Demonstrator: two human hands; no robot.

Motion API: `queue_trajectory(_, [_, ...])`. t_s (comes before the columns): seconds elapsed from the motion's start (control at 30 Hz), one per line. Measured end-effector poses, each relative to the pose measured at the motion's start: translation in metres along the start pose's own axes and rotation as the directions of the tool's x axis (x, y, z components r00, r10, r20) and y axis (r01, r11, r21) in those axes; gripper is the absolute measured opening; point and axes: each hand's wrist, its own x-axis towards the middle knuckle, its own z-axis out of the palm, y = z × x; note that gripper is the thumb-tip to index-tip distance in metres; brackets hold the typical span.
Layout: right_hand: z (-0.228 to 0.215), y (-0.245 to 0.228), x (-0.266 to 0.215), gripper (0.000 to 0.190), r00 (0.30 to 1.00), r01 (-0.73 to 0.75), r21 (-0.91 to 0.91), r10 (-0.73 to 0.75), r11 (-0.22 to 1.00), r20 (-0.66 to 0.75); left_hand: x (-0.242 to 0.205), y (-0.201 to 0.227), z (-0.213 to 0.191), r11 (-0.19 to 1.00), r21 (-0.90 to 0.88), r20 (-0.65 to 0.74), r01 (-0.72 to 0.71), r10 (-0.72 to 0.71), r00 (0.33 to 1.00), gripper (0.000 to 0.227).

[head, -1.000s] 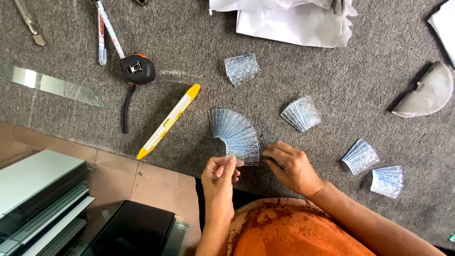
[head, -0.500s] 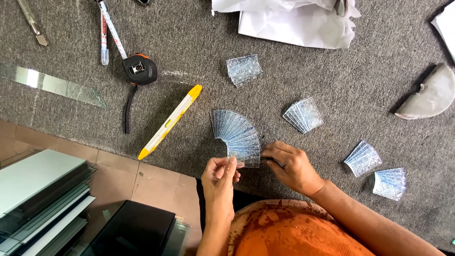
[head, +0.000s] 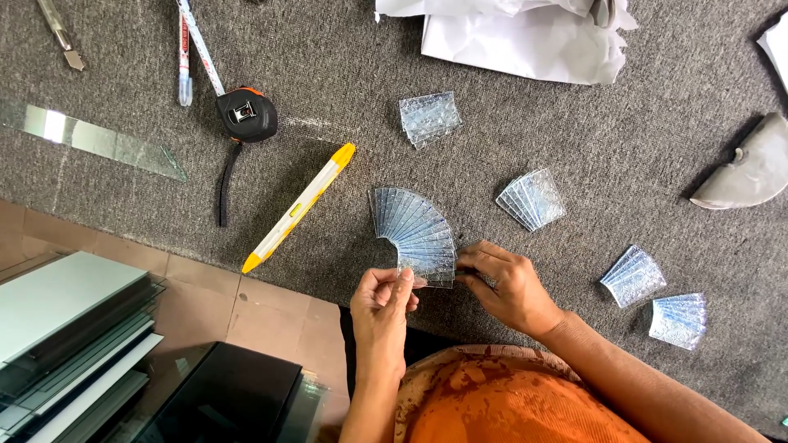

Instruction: The person picks up small rectangular glass pieces and uses a spirit level to check their flatness. They repeatedly place the level on the glass, observe the bubble, and then set the level aside. The person then fans out stacks of glass pieces and continues handling them on the table.

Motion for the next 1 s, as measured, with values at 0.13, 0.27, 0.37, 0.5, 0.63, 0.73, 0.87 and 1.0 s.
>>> queue_trajectory(0.13, [0.001, 0.002, 0.000, 0.022, 1.000, -0.008, 0.011, 0.008, 1.000, 0.003, 0.001, 0.003, 0.000, 1.000, 0.008, 0.006, 0.011, -0.011, 1.000, 0.016])
queue_trajectory(0.27, [0.003, 0.007, -0.002, 0.026, 1.000, -0.010, -0.016, 0.010, 1.000, -0.002, 0.001, 0.002, 0.001, 0.999, 0.028, -0.019, 0.046, -0.046, 0.999, 0.016])
queue_trajectory(0.37, [0.002, 0.008, -0.002, 0.027, 1.000, -0.018, 0.000, 0.018, 1.000, 0.003, 0.002, 0.001, 0.002, 0.998, 0.004, -0.037, 0.065, -0.064, 0.997, 0.020])
queue_trajectory(0.5, [0.002, 0.008, -0.001, 0.028, 1.000, -0.012, -0.017, 0.012, 1.000, 0.004, 0.003, 0.002, 0.003, 0.998, 0.014, -0.036, 0.063, -0.063, 0.997, 0.021])
queue_trajectory(0.63, [-0.001, 0.004, 0.001, 0.028, 1.000, -0.021, -0.003, 0.021, 1.000, 0.012, 0.003, 0.003, 0.003, 0.992, 0.066, -0.076, 0.109, -0.104, 0.992, 0.026])
queue_trajectory(0.73, [-0.006, -0.003, 0.005, 0.030, 1.000, -0.007, 0.028, 0.006, 1.000, 0.023, -0.005, 0.021, 0.004, 0.979, 0.160, -0.143, 0.129, -0.106, 0.984, 0.032])
queue_trajectory(0.87, [-0.022, -0.004, -0.010, 0.036, 0.999, 0.007, -0.031, -0.006, 0.999, 0.036, -0.003, 0.040, -0.026, 0.926, 0.259, -0.211, -0.274, 0.331, 0.920, 0.026])
queue_trajectory(1.0, [-0.048, -0.009, -0.032, 0.028, 0.994, -0.091, -0.138, 0.082, 0.986, -0.071, 0.048, 0.076, -0.079, 0.092, 0.902, 0.104, -0.421, 0.902, 0.420, 0.059])
